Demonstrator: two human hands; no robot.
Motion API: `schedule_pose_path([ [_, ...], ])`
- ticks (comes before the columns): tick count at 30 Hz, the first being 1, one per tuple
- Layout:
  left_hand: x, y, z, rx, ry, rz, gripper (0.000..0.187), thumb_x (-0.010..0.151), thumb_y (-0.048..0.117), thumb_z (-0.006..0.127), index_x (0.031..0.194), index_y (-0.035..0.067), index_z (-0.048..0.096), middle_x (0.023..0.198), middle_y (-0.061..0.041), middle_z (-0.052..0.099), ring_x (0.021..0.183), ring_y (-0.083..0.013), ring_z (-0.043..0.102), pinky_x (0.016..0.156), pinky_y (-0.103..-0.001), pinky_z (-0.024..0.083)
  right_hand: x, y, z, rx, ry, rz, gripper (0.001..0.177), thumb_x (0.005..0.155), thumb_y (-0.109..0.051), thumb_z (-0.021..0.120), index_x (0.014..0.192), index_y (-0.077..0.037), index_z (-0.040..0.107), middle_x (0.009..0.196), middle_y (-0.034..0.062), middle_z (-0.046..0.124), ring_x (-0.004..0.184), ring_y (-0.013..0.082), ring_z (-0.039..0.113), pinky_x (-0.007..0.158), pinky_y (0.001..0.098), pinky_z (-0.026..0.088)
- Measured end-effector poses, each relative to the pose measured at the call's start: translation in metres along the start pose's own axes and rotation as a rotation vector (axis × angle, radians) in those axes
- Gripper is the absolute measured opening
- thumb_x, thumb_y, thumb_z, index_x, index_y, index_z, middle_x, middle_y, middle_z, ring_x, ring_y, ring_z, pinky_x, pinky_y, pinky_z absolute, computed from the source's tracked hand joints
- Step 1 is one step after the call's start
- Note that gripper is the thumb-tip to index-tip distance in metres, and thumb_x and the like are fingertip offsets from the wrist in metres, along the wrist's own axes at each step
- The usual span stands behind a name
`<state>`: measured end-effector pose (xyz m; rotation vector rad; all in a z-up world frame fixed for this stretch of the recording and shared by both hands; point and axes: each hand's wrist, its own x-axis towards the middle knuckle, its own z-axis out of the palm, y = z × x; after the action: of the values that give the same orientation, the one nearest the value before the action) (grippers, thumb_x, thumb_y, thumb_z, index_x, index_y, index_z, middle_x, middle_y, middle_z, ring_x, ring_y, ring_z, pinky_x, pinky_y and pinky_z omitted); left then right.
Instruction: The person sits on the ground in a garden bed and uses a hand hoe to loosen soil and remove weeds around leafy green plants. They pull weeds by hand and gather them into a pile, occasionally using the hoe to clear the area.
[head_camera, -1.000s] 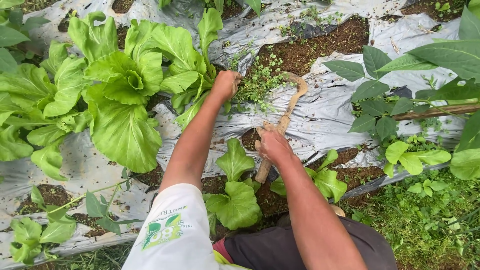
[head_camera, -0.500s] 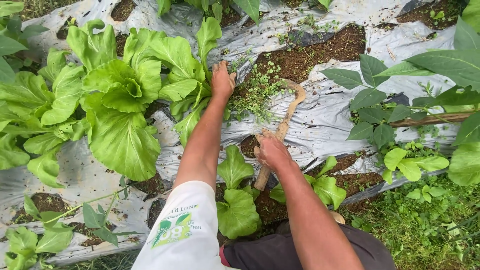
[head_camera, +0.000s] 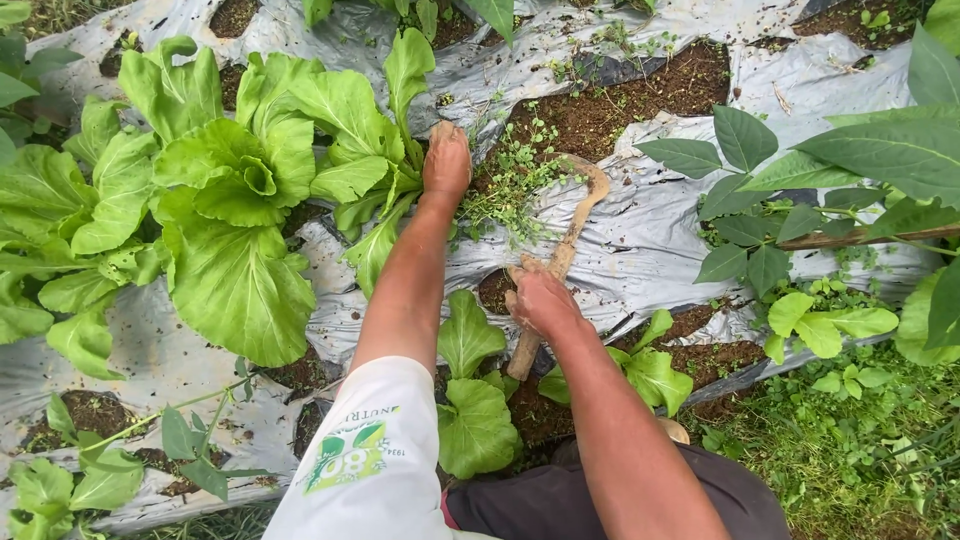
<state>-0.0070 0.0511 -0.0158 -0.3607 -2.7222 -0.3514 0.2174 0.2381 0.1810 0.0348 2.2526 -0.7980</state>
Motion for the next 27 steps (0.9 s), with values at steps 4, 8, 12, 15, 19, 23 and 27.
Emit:
schedule_pose_path([
  [4,0.004,-0.017,0.016,-0.191,-0.257,-0.193,0.018,0.097,0.005,0.063,0.11,-0.007,0.064,0.103,-0.023,0.063,0.108,-0.0409,0.064,0.097,-0.048,0.053,0.009,0.014,0.006,-0.096,-0.024,-0.038,0.049,0.096,-0.025,0.057,0.14,-0.004,0.061,0.151,0.024,0.051,0.144,0.0425,0.044,0.123,0.0531,0.034],
  [8,0.009,-0.021,0.004,-0.33,-0.295,-0.263,0.017,0.1,0.011,0.056,0.104,-0.003,0.065,0.094,-0.024,0.065,0.097,-0.0451,0.068,0.086,-0.053,0.056,0.005,0.003,0.005,0.044,-0.007,0.003,0.05,0.091,-0.023,0.057,0.137,-0.003,0.064,0.147,0.025,0.056,0.141,0.0446,0.047,0.121,0.0539,0.035],
  [12,0.016,-0.029,-0.018,-0.456,-0.324,-0.235,0.021,0.098,0.018,0.056,0.102,-0.003,0.059,0.093,-0.031,0.066,0.096,-0.0531,0.067,0.082,-0.061,0.052,0.004,0.004,0.005,-0.124,-0.029,-0.029,0.044,0.093,-0.023,0.06,0.133,-0.004,0.067,0.145,0.0223,0.058,0.14,0.0417,0.05,0.119,0.0525,0.039],
  [15,0.021,-0.026,-0.051,-0.522,-0.427,-0.252,0.013,0.099,0.018,0.066,0.105,0.006,0.065,0.099,-0.021,0.069,0.104,-0.0441,0.068,0.091,-0.055,0.053,-0.006,0.001,0.004,0.037,-0.004,0.031,0.037,0.098,-0.025,0.055,0.123,-0.004,0.071,0.157,0.0175,0.047,0.148,0.0381,0.039,0.123,0.0509,0.032],
  [19,0.011,-0.01,-0.079,-0.327,-0.518,0.039,0.012,0.088,0.017,0.082,0.096,0.012,0.076,0.094,-0.016,0.072,0.099,-0.0395,0.071,0.091,-0.052,0.056,-0.014,-0.009,0.0,0.302,0.065,0.115,0.012,0.091,-0.01,0.05,0.092,-0.008,0.062,0.094,0.0109,0.056,0.09,0.0307,0.061,0.076,0.0386,0.052],
  [23,-0.005,-0.002,-0.052,-0.144,-0.652,0.254,0.008,0.09,0.012,0.074,0.095,0.015,0.08,0.093,-0.016,0.076,0.099,-0.039,0.073,0.09,-0.051,0.059,-0.005,0.006,0.015,0.078,0.042,-0.01,0.051,0.09,-0.003,0.06,0.141,-0.005,0.061,0.158,0.0224,0.044,0.15,0.0421,0.036,0.123,0.0562,0.028],
  [27,-0.025,-0.003,-0.025,0.008,-0.56,0.415,0.011,0.093,0.027,0.069,0.093,0.019,0.077,0.104,-0.011,0.075,0.101,-0.0339,0.07,0.094,-0.042,0.055,-0.029,-0.005,0.007,0.178,0.045,-0.019,0.046,0.086,0.003,0.053,0.131,0.001,0.063,0.163,0.0215,0.037,0.153,0.0395,0.03,0.126,0.0538,0.021],
])
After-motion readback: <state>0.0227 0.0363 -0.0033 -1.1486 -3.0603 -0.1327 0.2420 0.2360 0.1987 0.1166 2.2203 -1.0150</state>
